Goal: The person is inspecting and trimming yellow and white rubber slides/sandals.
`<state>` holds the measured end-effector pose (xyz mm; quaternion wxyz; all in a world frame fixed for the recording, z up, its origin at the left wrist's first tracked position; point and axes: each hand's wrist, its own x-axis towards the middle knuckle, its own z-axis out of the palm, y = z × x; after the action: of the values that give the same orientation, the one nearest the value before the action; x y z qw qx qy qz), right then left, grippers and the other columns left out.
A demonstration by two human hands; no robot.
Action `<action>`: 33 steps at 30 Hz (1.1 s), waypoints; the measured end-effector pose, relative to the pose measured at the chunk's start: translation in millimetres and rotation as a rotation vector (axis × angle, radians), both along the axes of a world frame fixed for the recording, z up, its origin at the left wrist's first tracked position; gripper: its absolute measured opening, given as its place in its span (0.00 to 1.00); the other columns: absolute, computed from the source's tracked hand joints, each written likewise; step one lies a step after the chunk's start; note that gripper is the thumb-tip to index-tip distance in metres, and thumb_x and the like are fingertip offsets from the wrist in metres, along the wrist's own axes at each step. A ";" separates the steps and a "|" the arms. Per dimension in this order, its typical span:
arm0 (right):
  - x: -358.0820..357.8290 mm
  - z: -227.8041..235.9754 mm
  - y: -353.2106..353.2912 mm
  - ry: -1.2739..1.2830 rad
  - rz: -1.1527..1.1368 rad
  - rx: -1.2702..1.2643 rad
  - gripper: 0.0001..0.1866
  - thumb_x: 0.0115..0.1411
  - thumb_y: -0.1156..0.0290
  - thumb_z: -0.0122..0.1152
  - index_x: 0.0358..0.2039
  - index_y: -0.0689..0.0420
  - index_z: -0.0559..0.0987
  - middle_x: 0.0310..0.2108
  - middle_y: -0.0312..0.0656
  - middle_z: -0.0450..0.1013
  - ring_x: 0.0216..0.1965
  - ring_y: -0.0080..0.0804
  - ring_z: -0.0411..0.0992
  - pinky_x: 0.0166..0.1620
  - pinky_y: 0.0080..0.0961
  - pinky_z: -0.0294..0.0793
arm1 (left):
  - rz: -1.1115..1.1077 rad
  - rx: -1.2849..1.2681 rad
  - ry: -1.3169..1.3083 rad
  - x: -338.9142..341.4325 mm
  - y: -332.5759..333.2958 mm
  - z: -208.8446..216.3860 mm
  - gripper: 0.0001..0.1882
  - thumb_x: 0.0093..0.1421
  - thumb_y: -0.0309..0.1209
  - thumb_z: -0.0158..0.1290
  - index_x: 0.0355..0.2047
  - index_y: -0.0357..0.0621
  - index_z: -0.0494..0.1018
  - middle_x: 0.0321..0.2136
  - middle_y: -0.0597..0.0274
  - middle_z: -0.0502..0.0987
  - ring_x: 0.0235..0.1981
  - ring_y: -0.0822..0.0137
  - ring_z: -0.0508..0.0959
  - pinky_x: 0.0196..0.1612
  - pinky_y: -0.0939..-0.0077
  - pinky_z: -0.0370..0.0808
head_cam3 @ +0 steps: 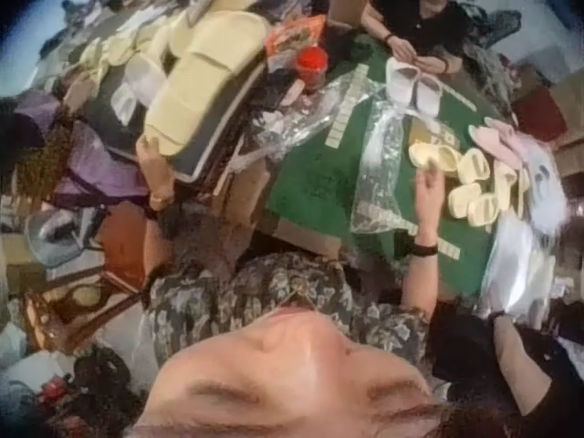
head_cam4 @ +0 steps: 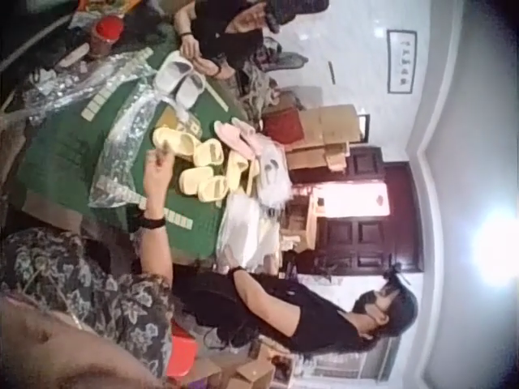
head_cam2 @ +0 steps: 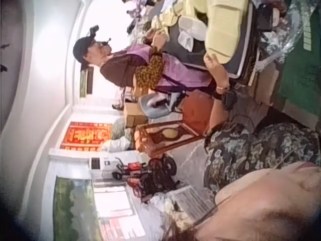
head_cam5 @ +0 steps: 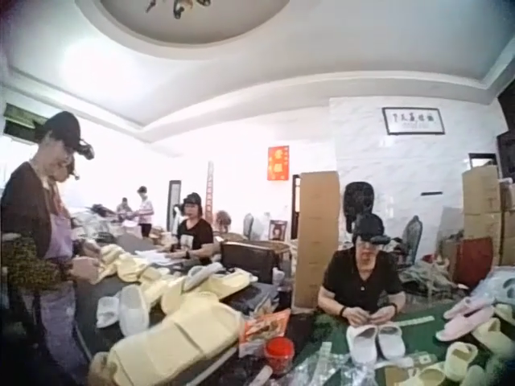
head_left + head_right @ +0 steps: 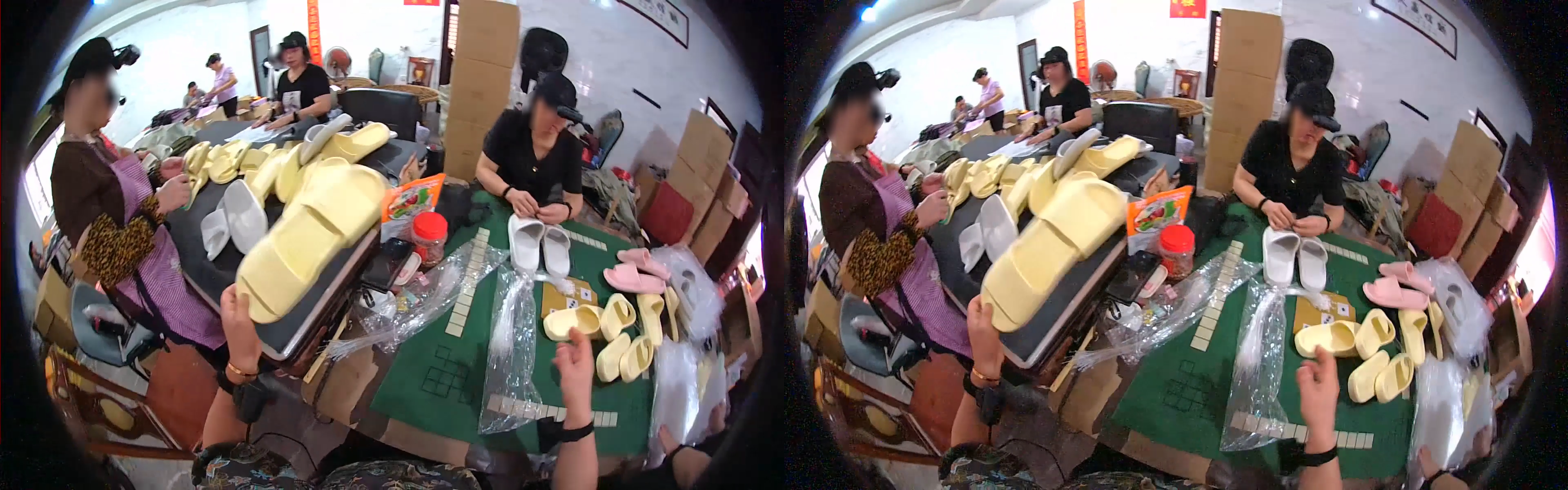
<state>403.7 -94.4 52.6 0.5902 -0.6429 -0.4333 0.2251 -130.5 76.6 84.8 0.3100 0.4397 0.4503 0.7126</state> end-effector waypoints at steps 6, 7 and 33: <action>-67.0 -22.8 43.8 0.660 0.413 -0.006 0.25 0.59 0.71 0.55 0.57 0.62 0.64 0.49 0.43 0.69 0.45 0.33 0.71 0.44 0.29 0.76 | -0.432 -0.228 0.496 61.2 -52.6 10.8 0.11 0.64 0.30 0.48 0.44 0.37 0.71 0.37 0.60 0.74 0.41 0.70 0.73 0.46 0.73 0.71; -73.1 -29.7 46.3 0.678 0.519 -0.005 0.28 0.59 0.69 0.56 0.58 0.61 0.62 0.50 0.44 0.69 0.46 0.36 0.71 0.46 0.31 0.75 | -0.548 -0.247 0.554 70.7 -59.4 6.4 0.12 0.65 0.32 0.47 0.46 0.39 0.71 0.38 0.60 0.75 0.42 0.70 0.74 0.45 0.75 0.72; -75.9 -75.3 -58.9 -0.043 0.206 -0.514 0.21 0.60 0.68 0.55 0.51 0.65 0.70 0.36 0.54 0.76 0.33 0.37 0.76 0.39 0.32 0.74 | -0.623 0.356 1.393 170.2 -56.5 -60.5 0.13 0.53 0.28 0.50 0.41 0.46 0.74 0.31 0.61 0.74 0.37 0.59 0.75 0.38 0.69 0.75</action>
<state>327.7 -153.3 -22.8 0.3723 -0.7288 -0.4374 0.3729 39.7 20.0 24.2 0.0665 0.9346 0.2760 0.2143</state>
